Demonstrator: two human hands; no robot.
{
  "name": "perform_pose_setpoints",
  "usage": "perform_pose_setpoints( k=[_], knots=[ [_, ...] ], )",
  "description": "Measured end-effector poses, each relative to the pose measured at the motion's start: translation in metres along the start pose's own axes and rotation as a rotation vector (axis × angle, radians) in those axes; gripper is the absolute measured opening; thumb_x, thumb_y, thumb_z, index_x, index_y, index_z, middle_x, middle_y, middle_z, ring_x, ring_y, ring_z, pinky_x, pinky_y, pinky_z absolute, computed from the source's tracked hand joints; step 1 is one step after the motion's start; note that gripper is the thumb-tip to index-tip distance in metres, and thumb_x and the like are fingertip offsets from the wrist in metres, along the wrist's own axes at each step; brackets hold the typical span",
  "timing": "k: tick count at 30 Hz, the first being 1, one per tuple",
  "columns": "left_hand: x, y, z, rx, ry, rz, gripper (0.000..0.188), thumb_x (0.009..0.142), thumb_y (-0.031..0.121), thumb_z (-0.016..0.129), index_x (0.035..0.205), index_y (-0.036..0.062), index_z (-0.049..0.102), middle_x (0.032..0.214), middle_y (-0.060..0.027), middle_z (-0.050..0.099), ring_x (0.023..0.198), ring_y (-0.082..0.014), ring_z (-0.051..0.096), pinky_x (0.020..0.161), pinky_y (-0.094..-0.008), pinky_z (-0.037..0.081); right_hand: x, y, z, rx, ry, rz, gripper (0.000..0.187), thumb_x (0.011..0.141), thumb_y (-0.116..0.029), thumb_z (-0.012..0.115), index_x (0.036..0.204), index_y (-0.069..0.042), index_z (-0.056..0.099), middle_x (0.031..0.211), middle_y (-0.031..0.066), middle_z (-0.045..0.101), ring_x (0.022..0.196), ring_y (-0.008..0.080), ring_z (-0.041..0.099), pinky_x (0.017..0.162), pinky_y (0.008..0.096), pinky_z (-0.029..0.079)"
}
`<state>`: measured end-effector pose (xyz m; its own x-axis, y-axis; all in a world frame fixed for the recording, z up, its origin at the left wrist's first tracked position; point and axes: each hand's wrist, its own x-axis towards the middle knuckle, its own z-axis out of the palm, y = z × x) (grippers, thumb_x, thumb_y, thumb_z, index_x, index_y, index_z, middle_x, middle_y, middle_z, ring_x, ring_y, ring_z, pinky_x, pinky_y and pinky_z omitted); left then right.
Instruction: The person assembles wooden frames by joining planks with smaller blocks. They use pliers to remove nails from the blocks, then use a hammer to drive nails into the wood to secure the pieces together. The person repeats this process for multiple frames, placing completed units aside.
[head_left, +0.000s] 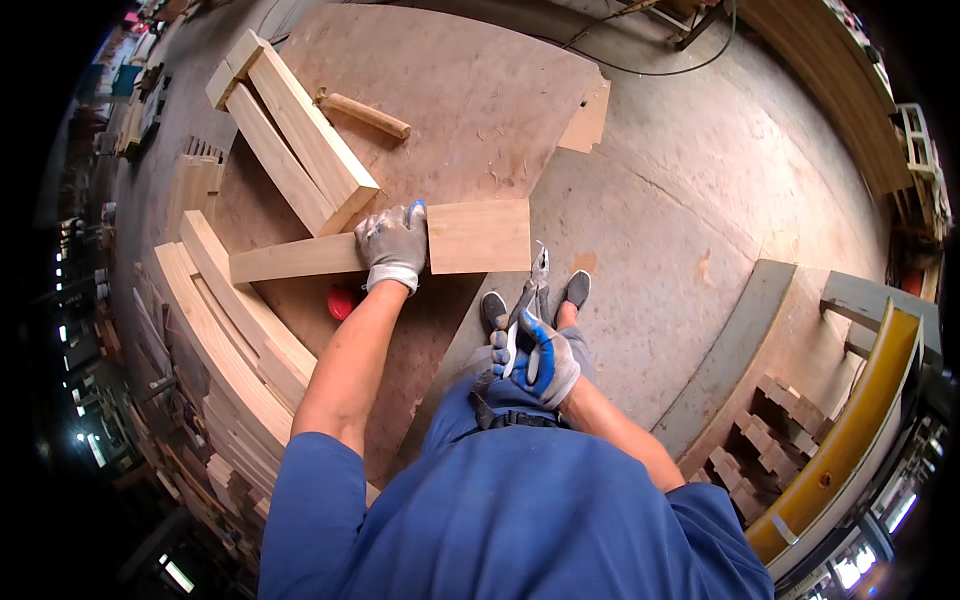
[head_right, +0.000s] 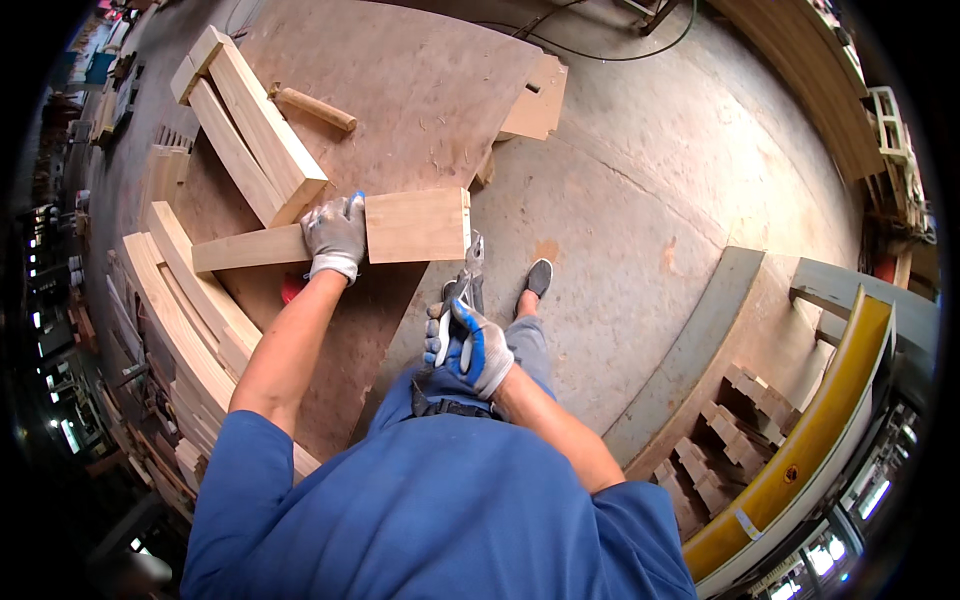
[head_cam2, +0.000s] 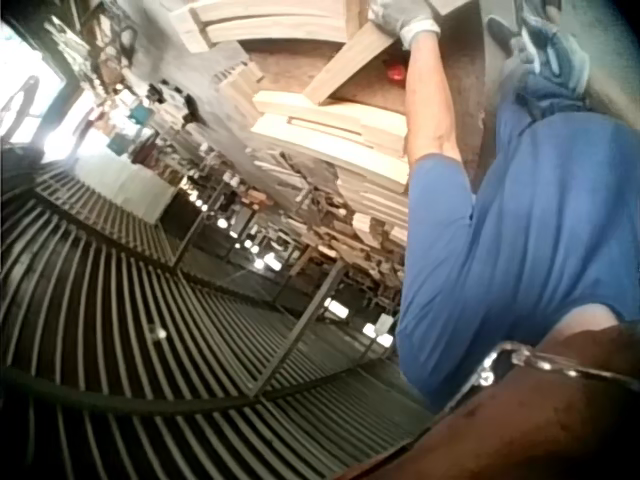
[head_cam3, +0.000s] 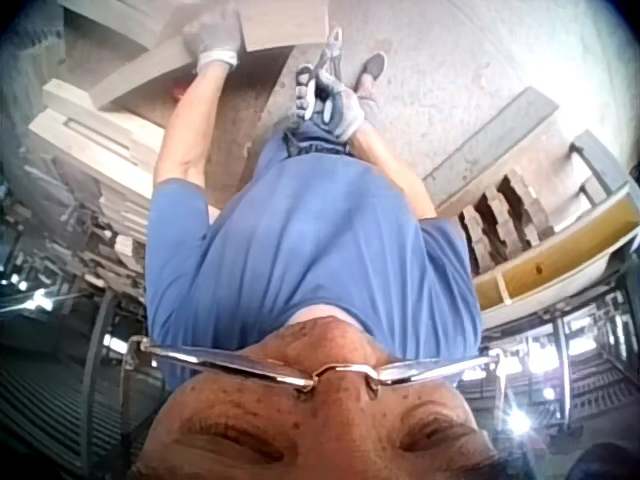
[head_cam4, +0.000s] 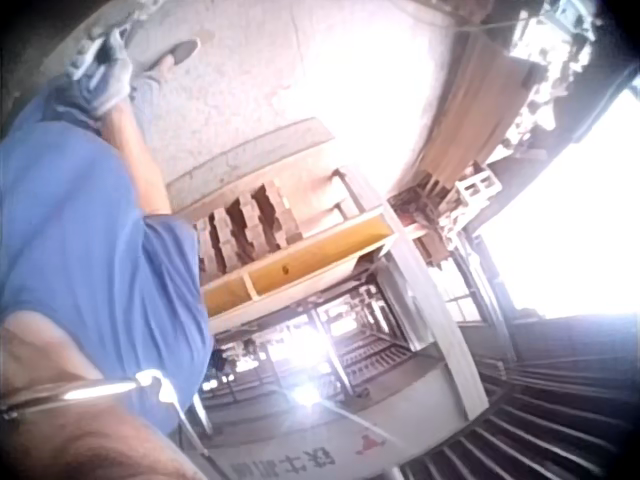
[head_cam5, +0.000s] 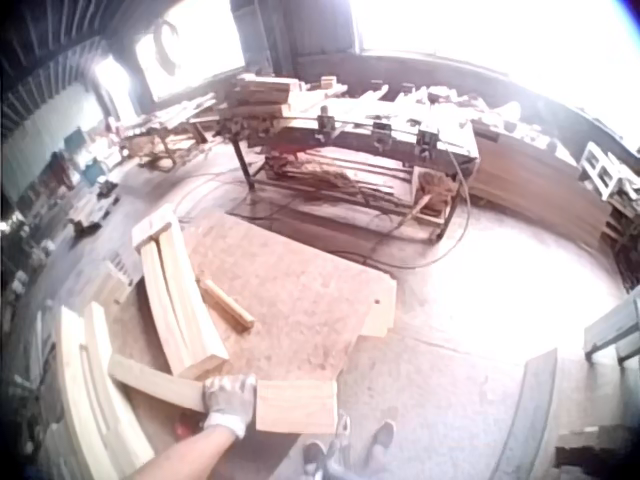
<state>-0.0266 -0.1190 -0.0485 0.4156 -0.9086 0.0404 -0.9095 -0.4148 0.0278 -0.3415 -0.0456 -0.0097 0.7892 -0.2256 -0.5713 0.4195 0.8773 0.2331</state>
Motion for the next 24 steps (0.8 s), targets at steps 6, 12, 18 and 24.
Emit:
perform_pose_setpoints(
  k=[6,12,18,24],
  knots=[
    [0.001,0.001,-0.003,-0.017,-0.022,0.008,0.047,0.106,0.049,0.057,0.091,0.0101,0.079,0.099,-0.0162,0.078,0.102,-0.0350,0.071,0.100,-0.0495,0.046,0.004,-0.078,-0.055,-1.287,0.501,-0.273,0.037,0.105,-0.031,0.070,0.124,0.001,0.072,0.086,0.0111,0.073,0.074,0.0245,0.070,0.072,0.0360,0.057],
    [0.000,0.001,-0.004,-0.017,-0.027,-0.003,0.047,0.107,0.049,0.056,0.093,0.0106,0.079,0.101,-0.0159,0.079,0.104,-0.0344,0.071,0.101,-0.0490,0.045,-0.034,-0.129,0.011,-1.944,0.568,-0.362,0.043,0.098,-0.031,0.073,0.132,-0.004,0.072,0.107,0.0272,0.076,0.107,0.0470,0.072,0.095,0.0497,0.055],
    [0.000,0.003,-0.007,-0.017,-0.045,-0.006,0.049,0.107,0.051,0.054,0.095,0.0109,0.080,0.103,-0.0148,0.079,0.104,-0.0337,0.071,0.102,-0.0488,0.045,-0.044,-0.154,0.055,-2.200,0.602,-0.198,0.034,0.097,-0.033,0.072,0.114,-0.004,0.073,0.104,0.0254,0.077,0.105,0.0453,0.073,0.093,0.0509,0.056],
    [0.000,0.003,-0.010,-0.027,-0.065,-0.014,0.048,0.107,0.050,0.055,0.095,0.0110,0.080,0.103,-0.0140,0.079,0.105,-0.0337,0.071,0.102,-0.0485,0.044,-0.042,-0.168,0.085,-2.333,0.636,-0.053,0.033,0.099,-0.032,0.070,0.115,-0.004,0.075,0.107,0.0246,0.078,0.105,0.0444,0.074,0.093,0.0511,0.057]
  ],
)
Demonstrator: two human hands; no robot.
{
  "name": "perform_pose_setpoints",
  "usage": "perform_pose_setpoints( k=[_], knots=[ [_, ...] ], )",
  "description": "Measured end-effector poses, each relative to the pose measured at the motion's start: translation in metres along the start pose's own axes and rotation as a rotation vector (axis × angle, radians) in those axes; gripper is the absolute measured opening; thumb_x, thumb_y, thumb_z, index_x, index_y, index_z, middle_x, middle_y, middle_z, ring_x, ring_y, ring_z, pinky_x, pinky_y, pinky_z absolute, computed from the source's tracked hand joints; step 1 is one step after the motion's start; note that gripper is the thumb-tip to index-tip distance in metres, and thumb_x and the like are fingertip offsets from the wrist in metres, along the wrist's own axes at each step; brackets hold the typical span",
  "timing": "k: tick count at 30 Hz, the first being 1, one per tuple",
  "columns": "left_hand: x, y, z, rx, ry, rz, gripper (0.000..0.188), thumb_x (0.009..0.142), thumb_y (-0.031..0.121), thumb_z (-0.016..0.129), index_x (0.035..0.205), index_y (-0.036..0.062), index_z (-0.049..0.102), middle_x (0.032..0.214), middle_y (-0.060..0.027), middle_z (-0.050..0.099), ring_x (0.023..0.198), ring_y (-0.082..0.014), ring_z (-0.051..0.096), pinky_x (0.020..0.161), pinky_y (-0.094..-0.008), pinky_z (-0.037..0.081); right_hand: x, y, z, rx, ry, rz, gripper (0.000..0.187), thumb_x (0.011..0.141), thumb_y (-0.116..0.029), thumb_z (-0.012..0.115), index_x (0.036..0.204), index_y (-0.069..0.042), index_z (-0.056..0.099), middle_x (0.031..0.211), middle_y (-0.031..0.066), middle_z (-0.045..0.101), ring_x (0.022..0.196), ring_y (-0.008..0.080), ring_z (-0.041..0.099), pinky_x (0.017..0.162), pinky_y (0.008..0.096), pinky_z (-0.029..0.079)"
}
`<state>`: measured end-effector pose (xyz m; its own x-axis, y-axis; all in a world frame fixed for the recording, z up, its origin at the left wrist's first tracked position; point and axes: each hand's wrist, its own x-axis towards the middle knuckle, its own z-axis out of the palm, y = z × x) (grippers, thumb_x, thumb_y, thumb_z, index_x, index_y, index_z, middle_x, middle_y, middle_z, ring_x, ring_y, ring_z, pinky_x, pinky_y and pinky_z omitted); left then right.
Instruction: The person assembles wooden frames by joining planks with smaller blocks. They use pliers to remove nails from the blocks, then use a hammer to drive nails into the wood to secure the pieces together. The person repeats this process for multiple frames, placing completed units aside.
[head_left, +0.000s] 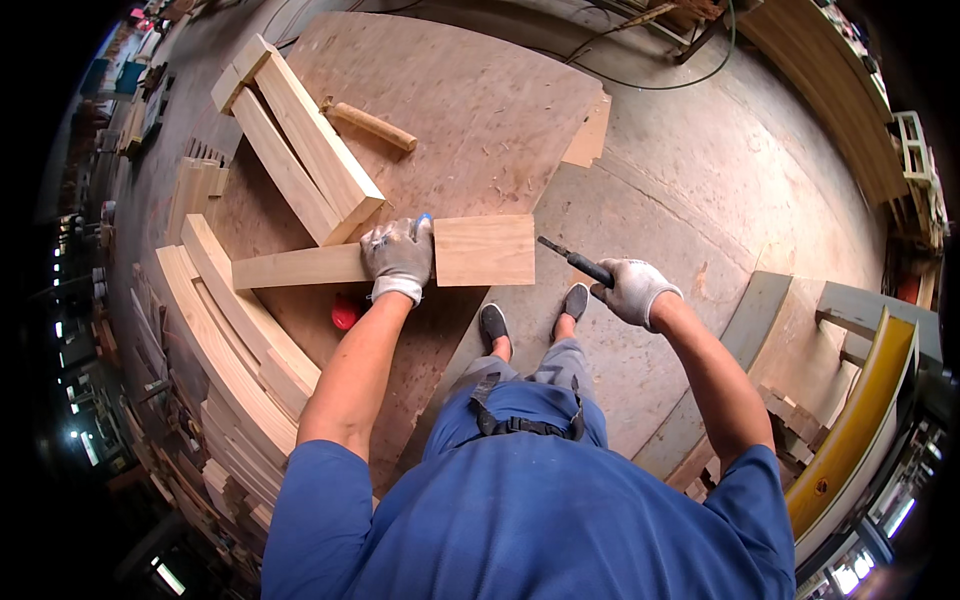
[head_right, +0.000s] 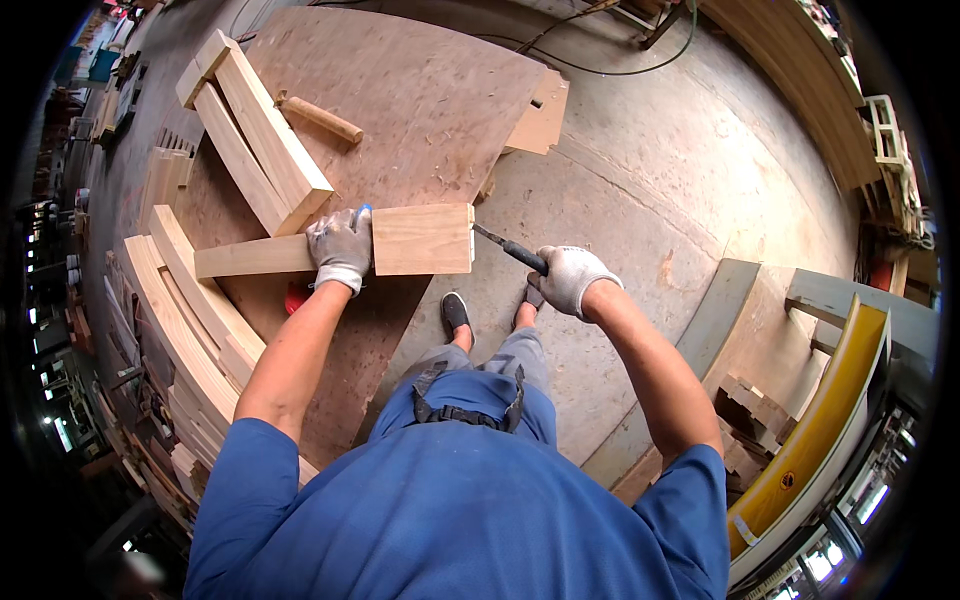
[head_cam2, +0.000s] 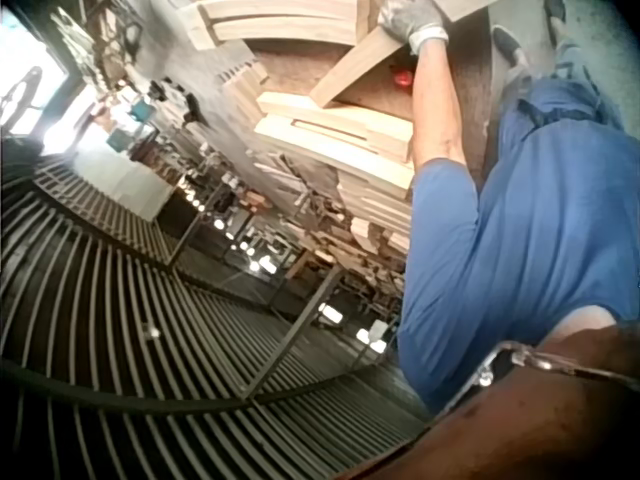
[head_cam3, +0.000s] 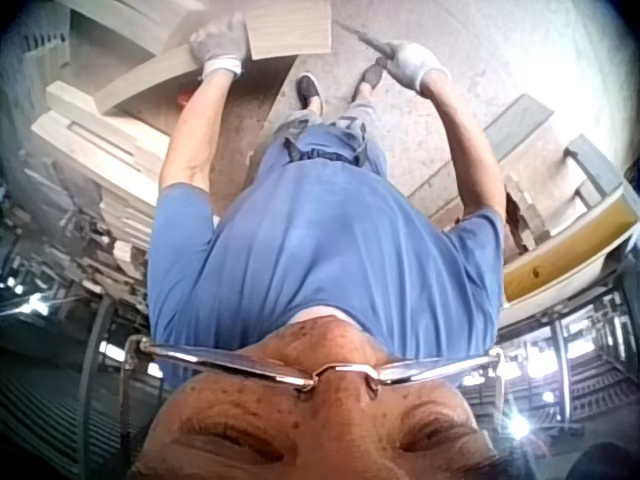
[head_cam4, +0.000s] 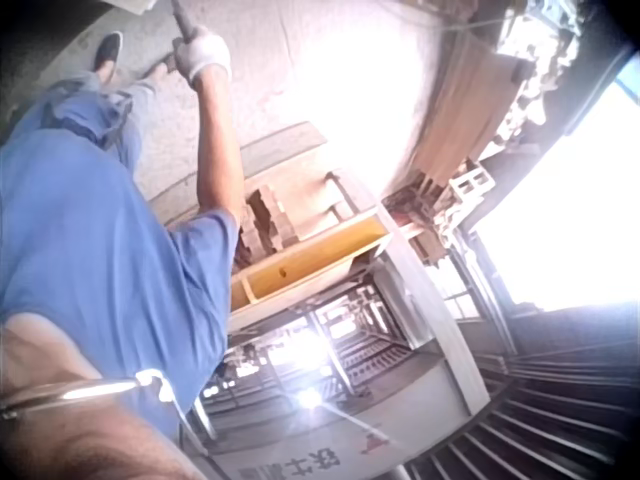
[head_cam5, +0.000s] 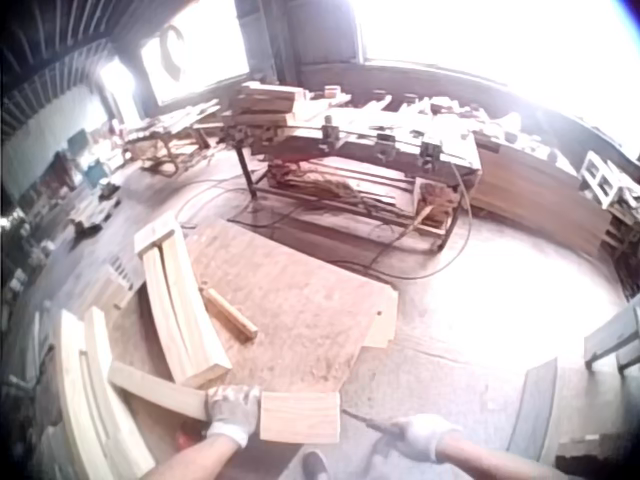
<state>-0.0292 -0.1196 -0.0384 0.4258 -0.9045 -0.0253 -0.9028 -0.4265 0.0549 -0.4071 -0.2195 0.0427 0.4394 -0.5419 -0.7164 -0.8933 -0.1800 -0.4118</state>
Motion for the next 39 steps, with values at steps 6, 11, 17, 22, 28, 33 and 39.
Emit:
perform_pose_setpoints(
  k=[6,11,17,22,28,33,39],
  knots=[
    [-0.001,-0.002,0.003,-0.025,0.039,0.011,0.045,0.105,0.048,0.058,0.093,0.0111,0.079,0.101,-0.0144,0.079,0.104,-0.0338,0.071,0.101,-0.0484,0.044,0.003,-0.010,-0.025,-0.152,-0.054,-0.015,0.030,0.100,-0.030,0.069,0.116,-0.006,0.076,0.110,0.0237,0.078,0.109,0.0441,0.073,0.094,0.0512,0.057],
    [0.000,-0.001,0.002,-0.016,0.035,0.007,0.043,0.105,0.048,0.059,0.093,0.0114,0.080,0.099,-0.0141,0.079,0.102,-0.0332,0.071,0.101,-0.0481,0.044,0.020,-0.004,-0.041,-0.218,-0.093,-0.046,0.026,0.100,-0.028,0.068,0.112,-0.006,0.076,0.110,0.0215,0.078,0.109,0.0414,0.074,0.092,0.0501,0.058],
    [0.000,0.002,-0.001,-0.032,0.046,0.009,0.044,0.106,0.048,0.059,0.092,0.0112,0.079,0.099,-0.0137,0.079,0.102,-0.0333,0.071,0.101,-0.0484,0.045,0.030,0.016,-0.020,0.217,-0.285,0.068,0.032,0.103,-0.036,0.072,0.111,-0.005,0.079,0.082,0.0141,0.077,0.074,0.0230,0.075,0.072,0.0405,0.061],
    [0.001,0.000,0.003,-0.010,0.051,0.013,0.043,0.105,0.047,0.060,0.090,0.0109,0.079,0.098,-0.0139,0.079,0.101,-0.0332,0.071,0.101,-0.0483,0.045,0.008,0.018,0.074,1.252,-0.396,0.151,0.037,0.106,-0.035,0.071,0.108,0.002,0.076,0.085,0.0126,0.076,0.073,0.0213,0.074,0.063,0.0340,0.060],
    [-0.001,-0.001,0.007,-0.008,0.096,0.015,0.039,0.103,0.044,0.063,0.088,0.0108,0.077,0.095,-0.0138,0.078,0.100,-0.0333,0.071,0.100,-0.0487,0.045,-0.001,-0.002,0.126,1.823,-0.513,0.085,0.036,0.110,-0.034,0.062,0.111,0.001,0.072,0.085,0.0122,0.073,0.067,0.0275,0.070,0.059,0.0405,0.057],
    [-0.002,-0.001,0.011,-0.040,0.092,0.018,0.039,0.103,0.044,0.063,0.087,0.0108,0.077,0.094,-0.0135,0.078,0.098,-0.0337,0.071,0.099,-0.0492,0.046,-0.009,-0.040,0.157,2.131,-0.535,0.108,0.046,0.112,-0.045,0.055,0.128,-0.004,0.067,0.103,0.0137,0.072,0.084,0.0305,0.068,0.078,0.0474,0.057],
    [-0.005,-0.005,0.023,0.091,0.099,0.011,0.043,0.104,0.047,0.060,0.090,0.0115,0.079,0.098,-0.0149,0.079,0.103,-0.0346,0.071,0.104,-0.0496,0.044,-0.008,-0.017,0.158,1.987,-0.501,0.166,0.053,0.109,-0.048,0.061,0.136,-0.002,0.065,0.112,0.0153,0.073,0.093,0.0310,0.073,0.085,0.0455,0.062]
  ],
)
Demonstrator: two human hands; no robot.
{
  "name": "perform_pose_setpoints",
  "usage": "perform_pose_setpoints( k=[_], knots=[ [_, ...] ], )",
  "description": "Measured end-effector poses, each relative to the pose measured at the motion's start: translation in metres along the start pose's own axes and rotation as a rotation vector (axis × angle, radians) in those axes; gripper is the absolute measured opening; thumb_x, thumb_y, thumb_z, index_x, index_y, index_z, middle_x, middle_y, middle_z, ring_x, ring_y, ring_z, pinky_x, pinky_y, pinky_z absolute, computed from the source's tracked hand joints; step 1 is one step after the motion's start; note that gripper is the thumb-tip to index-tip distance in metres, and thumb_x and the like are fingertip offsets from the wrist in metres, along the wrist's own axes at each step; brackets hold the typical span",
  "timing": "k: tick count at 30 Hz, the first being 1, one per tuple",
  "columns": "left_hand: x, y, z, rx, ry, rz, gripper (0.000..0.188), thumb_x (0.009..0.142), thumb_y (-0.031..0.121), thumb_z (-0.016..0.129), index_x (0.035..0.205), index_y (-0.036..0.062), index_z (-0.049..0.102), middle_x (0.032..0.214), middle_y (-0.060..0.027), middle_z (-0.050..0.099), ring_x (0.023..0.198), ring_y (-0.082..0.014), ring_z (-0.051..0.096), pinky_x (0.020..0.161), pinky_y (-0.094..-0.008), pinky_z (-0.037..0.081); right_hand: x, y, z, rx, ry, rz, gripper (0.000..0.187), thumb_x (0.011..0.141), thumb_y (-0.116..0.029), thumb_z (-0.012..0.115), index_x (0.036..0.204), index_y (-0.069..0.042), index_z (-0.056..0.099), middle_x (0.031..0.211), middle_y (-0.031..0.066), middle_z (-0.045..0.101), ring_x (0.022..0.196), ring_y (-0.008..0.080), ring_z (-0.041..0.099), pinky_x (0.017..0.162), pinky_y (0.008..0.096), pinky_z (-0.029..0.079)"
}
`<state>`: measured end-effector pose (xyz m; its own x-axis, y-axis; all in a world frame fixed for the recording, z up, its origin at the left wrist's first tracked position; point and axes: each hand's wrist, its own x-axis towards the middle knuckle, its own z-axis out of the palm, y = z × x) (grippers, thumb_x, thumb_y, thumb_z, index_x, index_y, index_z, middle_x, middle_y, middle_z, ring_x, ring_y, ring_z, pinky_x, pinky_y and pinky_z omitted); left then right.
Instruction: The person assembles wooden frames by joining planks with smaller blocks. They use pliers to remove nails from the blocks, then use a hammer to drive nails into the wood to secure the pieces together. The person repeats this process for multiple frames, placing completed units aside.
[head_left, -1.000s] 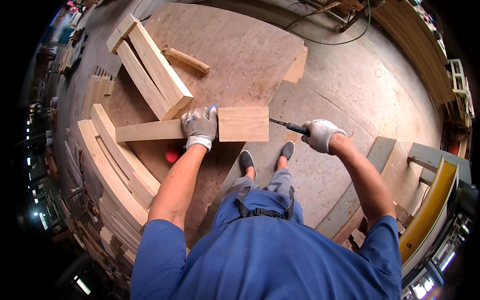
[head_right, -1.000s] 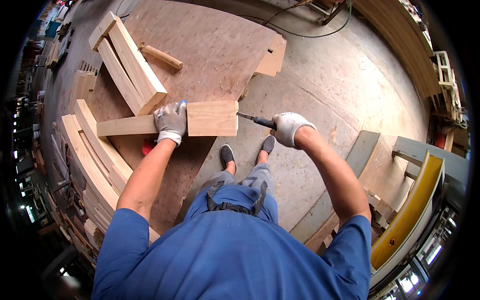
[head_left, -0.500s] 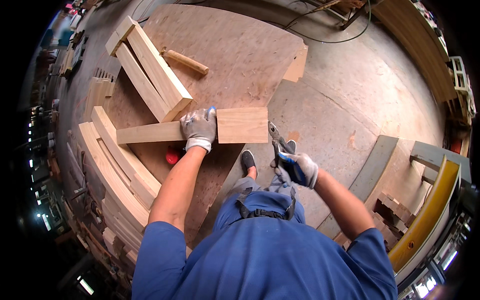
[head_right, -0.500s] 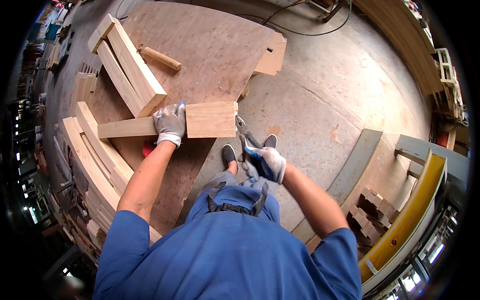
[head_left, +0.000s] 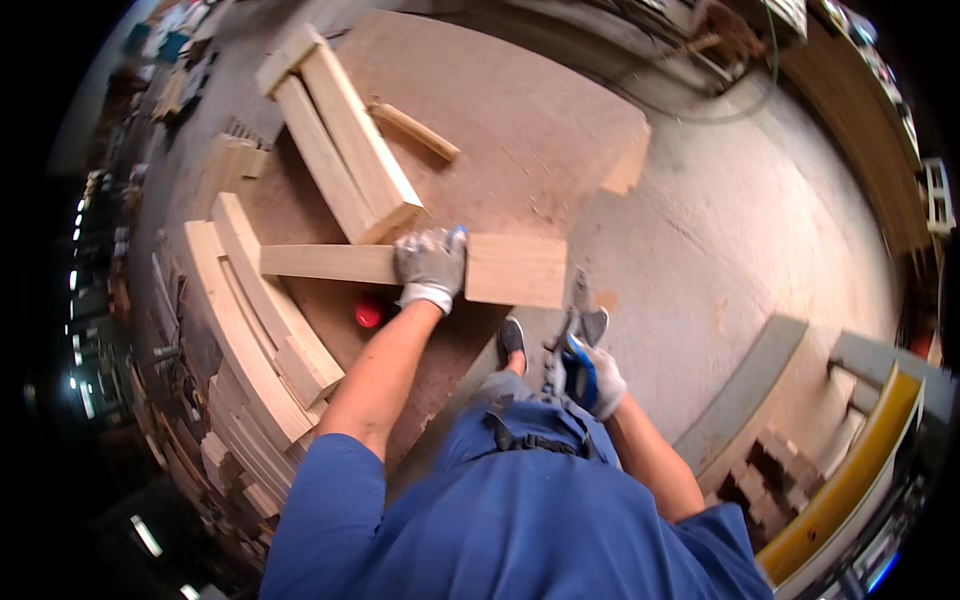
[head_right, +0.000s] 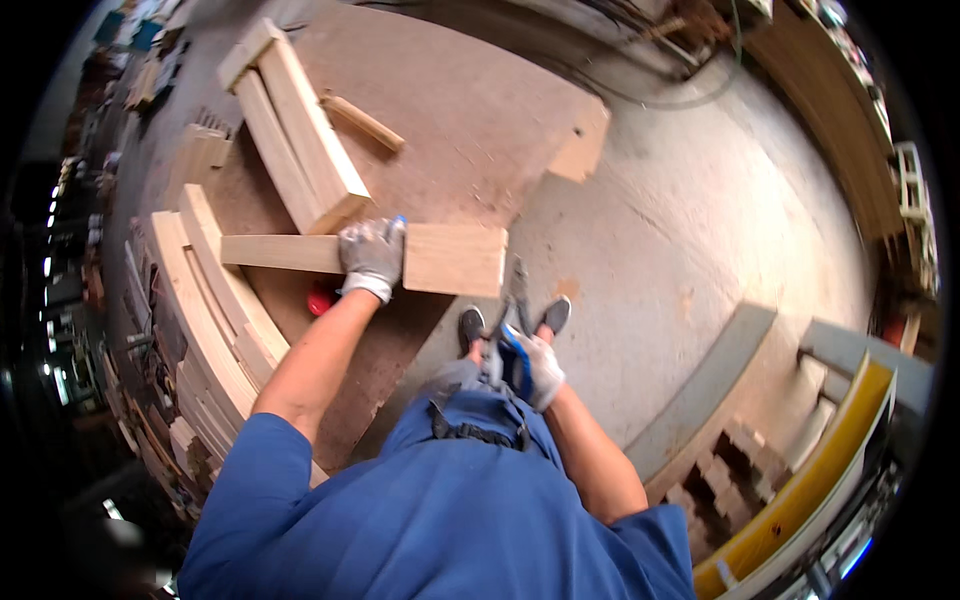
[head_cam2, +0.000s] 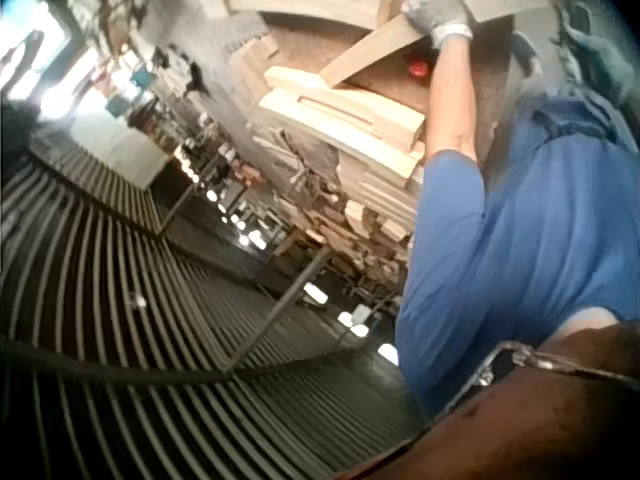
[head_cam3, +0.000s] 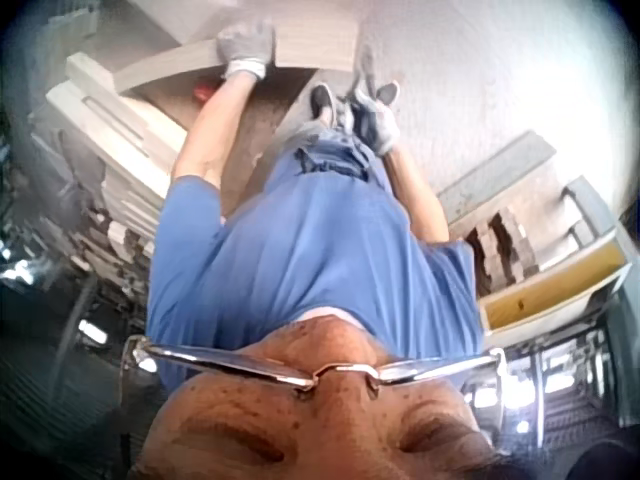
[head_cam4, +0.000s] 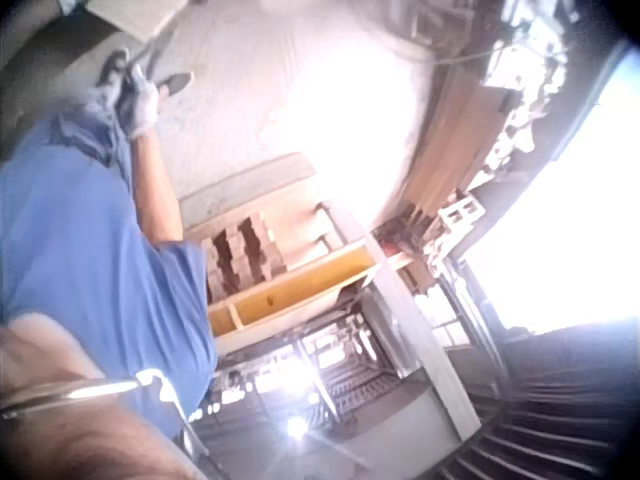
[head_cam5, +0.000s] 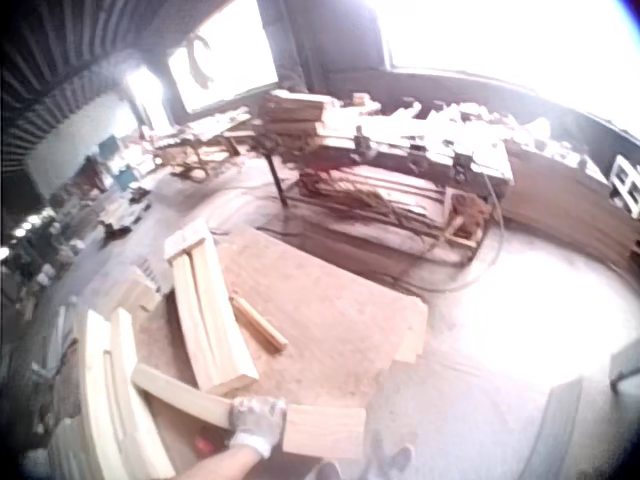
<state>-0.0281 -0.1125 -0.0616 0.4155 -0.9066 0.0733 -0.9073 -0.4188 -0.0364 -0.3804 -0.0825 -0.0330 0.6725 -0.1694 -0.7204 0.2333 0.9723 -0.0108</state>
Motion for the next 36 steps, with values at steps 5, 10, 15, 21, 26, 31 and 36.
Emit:
perform_pose_setpoints(
  k=[5,10,15,21,26,31,36],
  knots=[
    [0.005,0.006,-0.019,-0.142,-0.056,-0.035,0.045,0.103,0.049,0.061,0.091,0.0110,0.081,0.101,-0.0155,0.080,0.106,-0.0340,0.071,0.106,-0.0500,0.043,-0.017,-0.055,-0.012,-0.543,0.181,-0.277,0.029,0.106,-0.021,0.071,0.123,0.002,0.065,0.110,0.0172,0.076,0.092,0.0291,0.078,0.077,0.0431,0.065],
    [0.003,0.001,-0.036,-0.140,-0.063,-0.062,0.042,0.104,0.049,0.061,0.092,0.0150,0.082,0.098,-0.0111,0.080,0.105,-0.0300,0.071,0.105,-0.0453,0.044,-0.005,-0.120,0.025,-1.038,0.338,-0.330,0.025,0.103,-0.016,0.074,0.114,0.004,0.066,0.094,0.0153,0.074,0.083,0.0272,0.077,0.061,0.0402,0.060],
    [0.007,0.001,-0.045,-0.107,-0.207,-0.043,0.047,0.104,0.048,0.052,0.092,0.0153,0.083,0.099,-0.0141,0.082,0.097,-0.0334,0.076,0.096,-0.0531,0.049,0.023,-0.165,0.089,-1.167,0.317,-0.407,0.018,0.105,-0.018,0.072,0.108,-0.002,0.064,0.079,0.0075,0.066,0.059,0.0194,0.065,0.045,0.0337,0.050],
    [-0.007,-0.005,-0.027,-0.396,-0.153,-0.142,0.063,0.105,0.060,0.048,0.113,0.0070,0.082,0.123,-0.0189,0.077,0.126,-0.0355,0.065,0.121,-0.0547,0.034,0.080,-0.189,0.135,-1.444,0.477,-0.370,0.021,0.103,-0.024,0.071,0.105,-0.005,0.062,0.072,0.0059,0.062,0.050,0.0195,0.061,0.041,0.0361,0.046],
    [-0.009,-0.008,-0.036,-0.492,-0.066,-0.137,0.055,0.103,0.057,0.057,0.107,0.0078,0.083,0.115,-0.0180,0.079,0.119,-0.0353,0.069,0.117,-0.0527,0.041,0.108,-0.192,0.163,-1.530,0.554,-0.384,0.022,0.102,-0.023,0.072,0.104,-0.003,0.062,0.069,0.0032,0.059,0.048,0.0172,0.058,0.040,0.0354,0.045],
    [-0.011,-0.011,-0.026,-0.542,0.030,-0.138,0.050,0.103,0.051,0.060,0.103,0.0067,0.083,0.106,-0.0183,0.080,0.110,-0.0371,0.071,0.111,-0.0514,0.045,0.151,-0.207,0.166,-1.591,0.590,-0.378,0.025,0.097,-0.019,0.078,0.112,-0.002,0.065,0.070,0.0028,0.060,0.049,0.0165,0.057,0.042,0.0353,0.047],
    [-0.005,-0.010,-0.028,-0.597,0.012,-0.127,0.045,0.103,0.046,0.062,0.098,0.0048,0.081,0.103,-0.0171,0.079,0.107,-0.0353,0.070,0.108,-0.0505,0.046,0.186,-0.236,0.151,-1.841,0.685,-0.608,0.038,0.091,-0.021,0.084,0.117,0.001,0.067,0.083,0.0114,0.069,0.064,0.0240,0.066,0.058,0.0414,0.052]
  ],
)
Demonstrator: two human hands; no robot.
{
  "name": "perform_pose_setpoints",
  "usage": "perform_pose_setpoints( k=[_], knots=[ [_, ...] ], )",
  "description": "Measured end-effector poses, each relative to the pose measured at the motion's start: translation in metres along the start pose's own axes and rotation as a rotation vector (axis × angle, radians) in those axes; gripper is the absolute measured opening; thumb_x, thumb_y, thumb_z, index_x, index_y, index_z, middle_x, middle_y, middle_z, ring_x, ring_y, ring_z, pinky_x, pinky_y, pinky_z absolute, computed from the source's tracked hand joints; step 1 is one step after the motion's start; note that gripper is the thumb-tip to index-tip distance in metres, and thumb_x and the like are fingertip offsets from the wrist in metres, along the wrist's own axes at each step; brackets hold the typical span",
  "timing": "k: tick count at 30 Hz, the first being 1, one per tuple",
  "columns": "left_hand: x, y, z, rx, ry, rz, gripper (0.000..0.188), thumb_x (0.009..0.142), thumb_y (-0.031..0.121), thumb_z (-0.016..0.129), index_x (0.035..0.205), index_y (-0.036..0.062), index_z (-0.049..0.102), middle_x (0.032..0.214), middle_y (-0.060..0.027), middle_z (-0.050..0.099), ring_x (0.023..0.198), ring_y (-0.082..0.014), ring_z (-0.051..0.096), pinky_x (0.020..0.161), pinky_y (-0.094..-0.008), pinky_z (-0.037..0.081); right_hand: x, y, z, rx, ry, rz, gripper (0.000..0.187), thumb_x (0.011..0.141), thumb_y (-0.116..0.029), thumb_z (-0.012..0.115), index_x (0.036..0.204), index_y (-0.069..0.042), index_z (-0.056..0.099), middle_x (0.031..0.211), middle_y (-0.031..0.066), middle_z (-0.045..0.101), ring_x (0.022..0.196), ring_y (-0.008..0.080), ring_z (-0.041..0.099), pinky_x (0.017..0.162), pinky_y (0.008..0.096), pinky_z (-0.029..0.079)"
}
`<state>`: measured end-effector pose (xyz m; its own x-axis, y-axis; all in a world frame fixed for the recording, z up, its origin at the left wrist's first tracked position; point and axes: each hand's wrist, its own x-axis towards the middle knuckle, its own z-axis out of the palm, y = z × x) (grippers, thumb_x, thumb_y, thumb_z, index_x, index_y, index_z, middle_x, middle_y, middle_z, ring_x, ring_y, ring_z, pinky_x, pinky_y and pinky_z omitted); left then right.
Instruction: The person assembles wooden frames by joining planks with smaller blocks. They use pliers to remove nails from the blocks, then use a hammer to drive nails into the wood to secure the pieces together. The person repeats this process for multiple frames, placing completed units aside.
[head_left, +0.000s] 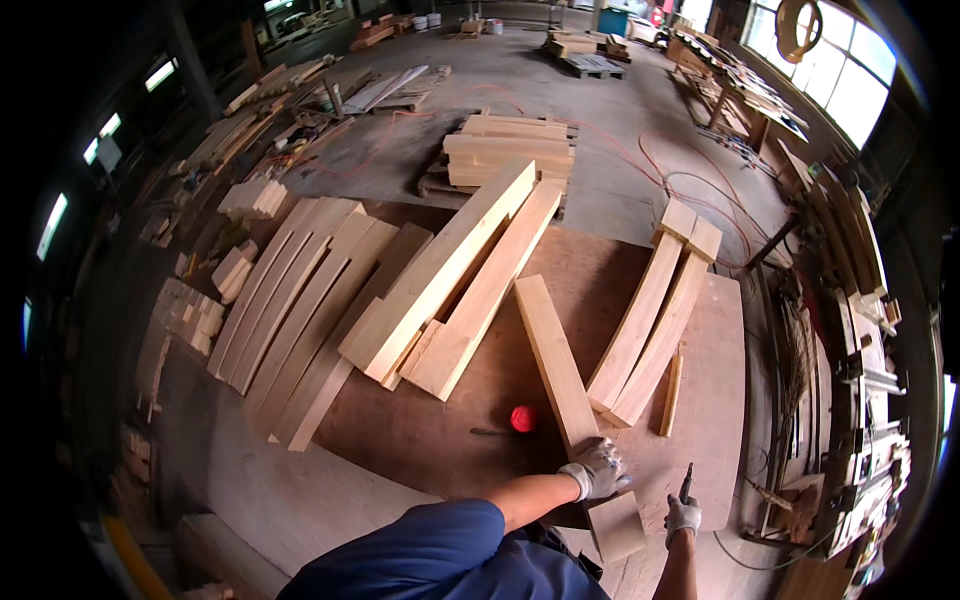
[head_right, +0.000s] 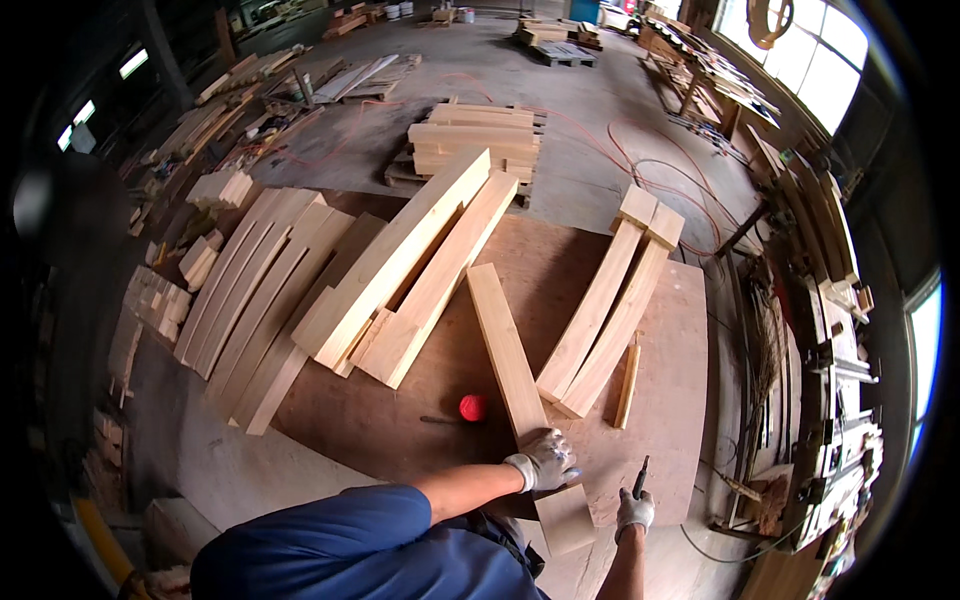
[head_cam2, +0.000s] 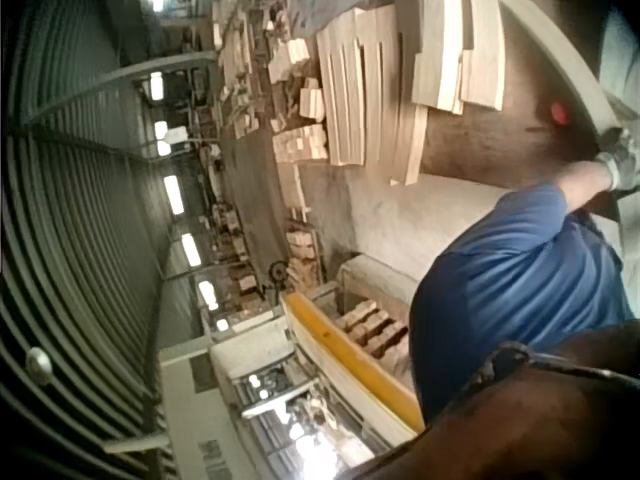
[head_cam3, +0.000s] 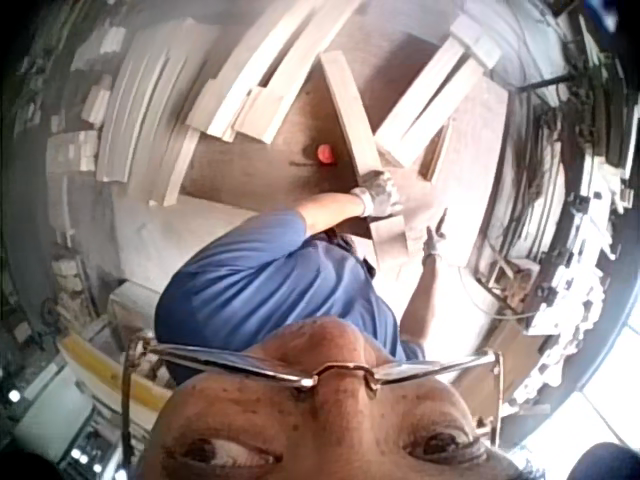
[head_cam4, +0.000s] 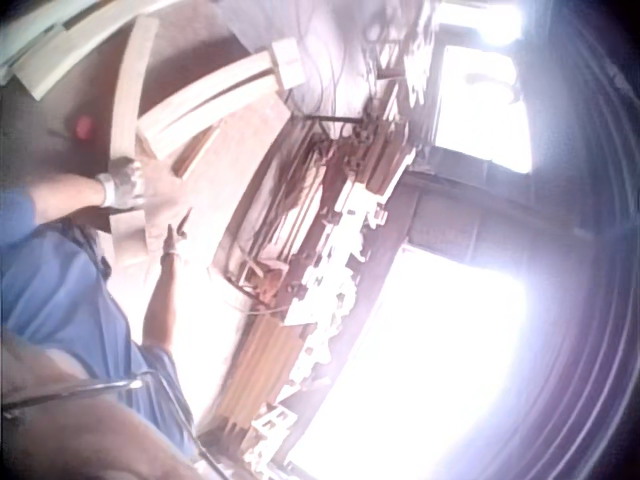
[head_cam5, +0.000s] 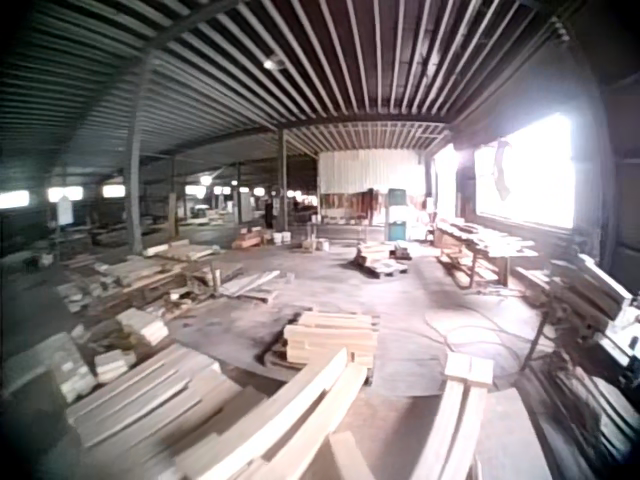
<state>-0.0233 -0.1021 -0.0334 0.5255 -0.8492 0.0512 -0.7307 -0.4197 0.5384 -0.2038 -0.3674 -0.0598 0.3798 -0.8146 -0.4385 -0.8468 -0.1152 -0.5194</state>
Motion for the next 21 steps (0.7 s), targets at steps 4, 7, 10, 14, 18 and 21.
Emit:
perform_pose_setpoints(
  k=[4,7,10,14,18,21],
  knots=[
    [-0.009,-0.006,0.003,0.034,0.067,-0.016,0.041,0.102,0.043,0.064,0.092,0.0067,0.081,0.098,-0.0153,0.079,0.102,-0.0338,0.070,0.106,-0.0494,0.047,-0.006,-0.038,0.000,-0.316,0.102,-0.204,0.052,0.085,-0.034,0.089,0.116,0.002,0.070,0.105,0.0267,0.078,0.097,0.0424,0.076,0.090,0.0525,0.058],
    [-0.004,0.001,0.004,0.061,0.094,0.021,0.038,0.101,0.042,0.065,0.090,0.0098,0.081,0.097,-0.0134,0.079,0.100,-0.0332,0.070,0.105,-0.0489,0.047,-0.008,-0.010,0.005,-0.481,0.271,-0.429,0.050,0.083,-0.033,0.087,0.119,-0.002,0.072,0.109,0.0262,0.076,0.111,0.0464,0.071,0.096,0.0538,0.056],
    [-0.007,0.000,0.001,0.076,0.099,0.012,0.034,0.100,0.041,0.065,0.091,0.0118,0.082,0.096,-0.0121,0.079,0.099,-0.0331,0.070,0.103,-0.0484,0.048,-0.066,-0.053,-0.003,-0.325,0.002,-0.498,0.060,0.082,-0.042,0.085,0.126,-0.004,0.072,0.114,0.0268,0.074,0.114,0.0468,0.070,0.095,0.0539,0.056],
    [-0.009,-0.004,0.009,0.078,0.134,0.060,0.032,0.100,0.040,0.065,0.093,0.0134,0.082,0.093,-0.0113,0.079,0.098,-0.0327,0.070,0.101,-0.0483,0.048,-0.138,-0.060,-0.005,-0.407,-0.274,-0.650,0.086,0.077,-0.058,0.090,0.137,0.001,0.067,0.126,0.0284,0.073,0.119,0.0460,0.069,0.102,0.0512,0.056],
    [-0.001,-0.005,0.000,0.091,-0.019,0.065,0.031,0.098,0.041,0.069,0.101,0.0128,0.082,0.099,-0.0120,0.079,0.104,-0.0333,0.069,0.103,-0.0493,0.047,-0.136,-0.036,0.018,-0.553,-0.293,-0.526,0.145,0.053,-0.060,0.102,0.165,0.001,0.033,0.143,0.0296,0.064,0.128,0.0460,0.065,0.107,0.0510,0.055],
    [-0.005,-0.015,-0.012,0.003,-0.010,0.112,0.038,0.095,0.040,0.074,0.118,0.0107,0.079,0.121,-0.0141,0.076,0.123,-0.0355,0.064,0.113,-0.0520,0.044,-0.135,-0.023,0.026,-0.601,-0.198,-0.723,0.120,0.074,-0.041,0.092,0.168,-0.003,0.029,0.149,0.0271,0.058,0.131,0.0448,0.062,0.106,0.0532,0.056]
  ],
)
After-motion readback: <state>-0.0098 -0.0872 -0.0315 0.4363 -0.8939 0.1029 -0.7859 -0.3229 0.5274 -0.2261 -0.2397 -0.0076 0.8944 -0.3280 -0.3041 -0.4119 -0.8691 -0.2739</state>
